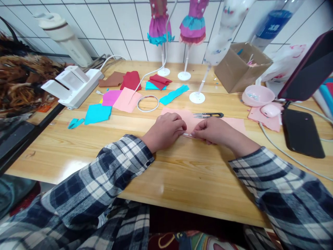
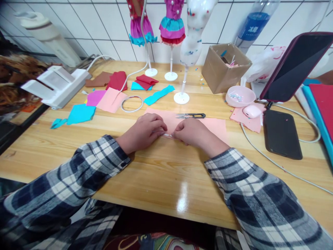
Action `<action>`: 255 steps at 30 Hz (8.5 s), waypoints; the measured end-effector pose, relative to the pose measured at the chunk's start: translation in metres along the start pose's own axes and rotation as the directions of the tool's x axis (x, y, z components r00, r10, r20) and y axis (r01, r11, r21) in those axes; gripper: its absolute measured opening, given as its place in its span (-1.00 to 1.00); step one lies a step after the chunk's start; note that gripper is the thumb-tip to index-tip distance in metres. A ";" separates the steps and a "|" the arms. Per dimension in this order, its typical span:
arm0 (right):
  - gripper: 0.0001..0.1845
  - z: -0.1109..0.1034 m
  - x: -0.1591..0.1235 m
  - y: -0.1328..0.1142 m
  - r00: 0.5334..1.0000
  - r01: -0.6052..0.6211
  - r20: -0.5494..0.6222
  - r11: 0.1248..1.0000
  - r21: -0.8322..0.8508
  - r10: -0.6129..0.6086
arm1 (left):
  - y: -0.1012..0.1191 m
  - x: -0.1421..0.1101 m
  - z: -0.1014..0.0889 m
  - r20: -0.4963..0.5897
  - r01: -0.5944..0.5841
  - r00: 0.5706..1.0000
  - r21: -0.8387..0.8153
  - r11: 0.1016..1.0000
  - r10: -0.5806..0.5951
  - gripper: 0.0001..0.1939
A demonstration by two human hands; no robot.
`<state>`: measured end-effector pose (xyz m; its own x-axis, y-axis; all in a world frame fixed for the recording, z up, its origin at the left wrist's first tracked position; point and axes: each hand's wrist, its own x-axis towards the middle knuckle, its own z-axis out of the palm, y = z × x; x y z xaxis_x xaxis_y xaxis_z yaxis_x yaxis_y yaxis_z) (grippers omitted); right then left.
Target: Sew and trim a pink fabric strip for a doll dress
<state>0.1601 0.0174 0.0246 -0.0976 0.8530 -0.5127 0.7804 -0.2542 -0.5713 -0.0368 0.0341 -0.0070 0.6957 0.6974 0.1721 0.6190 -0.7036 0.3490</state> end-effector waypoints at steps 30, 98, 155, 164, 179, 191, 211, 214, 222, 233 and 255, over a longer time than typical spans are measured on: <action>-0.80 0.008 -0.001 0.004 0.982 0.124 -0.101 0.945 -0.303 -0.162 | -0.001 -0.005 -0.008 0.022 -0.065 0.998 0.061 0.996 0.064 -0.74; -0.60 -0.014 -0.006 0.030 0.996 0.093 0.035 0.978 -0.187 -0.088 | 0.027 -0.014 -0.015 0.239 -0.199 0.961 0.252 0.947 0.138 -0.60; -0.53 -0.025 -0.018 0.038 0.997 -0.063 0.031 0.960 -0.272 0.074 | 0.066 -0.014 0.016 0.083 -0.216 0.976 0.394 0.894 0.199 -0.55; -0.59 -0.035 -0.028 0.039 0.993 -0.094 0.042 0.964 -0.250 0.108 | 0.067 -0.013 0.015 0.129 -0.130 0.988 0.358 0.925 0.089 -0.51; -0.60 -0.042 -0.019 0.069 1.000 -0.020 0.021 0.999 -0.032 0.020 | 0.065 -0.014 0.011 0.141 -0.106 0.988 0.306 0.946 0.065 -0.54; -0.50 -0.017 0.024 0.074 0.666 0.331 -0.430 0.758 -0.562 -0.610 | 0.061 -0.015 0.012 0.196 -0.129 0.977 0.224 0.966 0.085 -0.48; -0.75 -0.021 -0.007 0.061 0.224 0.475 -0.655 0.668 -0.573 -0.721 | 0.064 -0.016 0.010 0.138 -0.098 0.988 0.235 0.967 0.066 -0.46; -0.75 -0.014 -0.001 0.060 0.258 0.568 -0.591 0.615 -0.547 -0.764 | 0.063 -0.016 0.009 0.136 -0.107 0.988 0.251 0.962 0.074 -0.47; -0.67 0.004 0.029 0.069 0.538 0.541 -0.446 0.699 -0.469 -0.715 | 0.062 -0.014 0.007 0.111 -0.159 0.985 0.252 0.955 0.134 -0.43; -0.72 -0.022 -0.002 0.079 0.648 0.298 -0.507 0.802 -0.518 -0.568 | -0.089 -0.039 -0.071 -0.167 0.401 0.915 0.273 0.874 -0.367 -0.76; -0.53 0.040 -0.040 0.013 0.564 0.744 -0.668 0.651 0.154 -0.486 | 0.050 -0.025 -0.013 -0.434 0.067 0.898 -0.027 0.997 -0.072 -0.90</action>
<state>0.1495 -0.0379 0.0117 -0.0219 0.9088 0.4167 0.3400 0.3988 -0.8517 -0.0276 -0.0165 0.0186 0.4219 0.7363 0.5290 0.6545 -0.6511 0.3844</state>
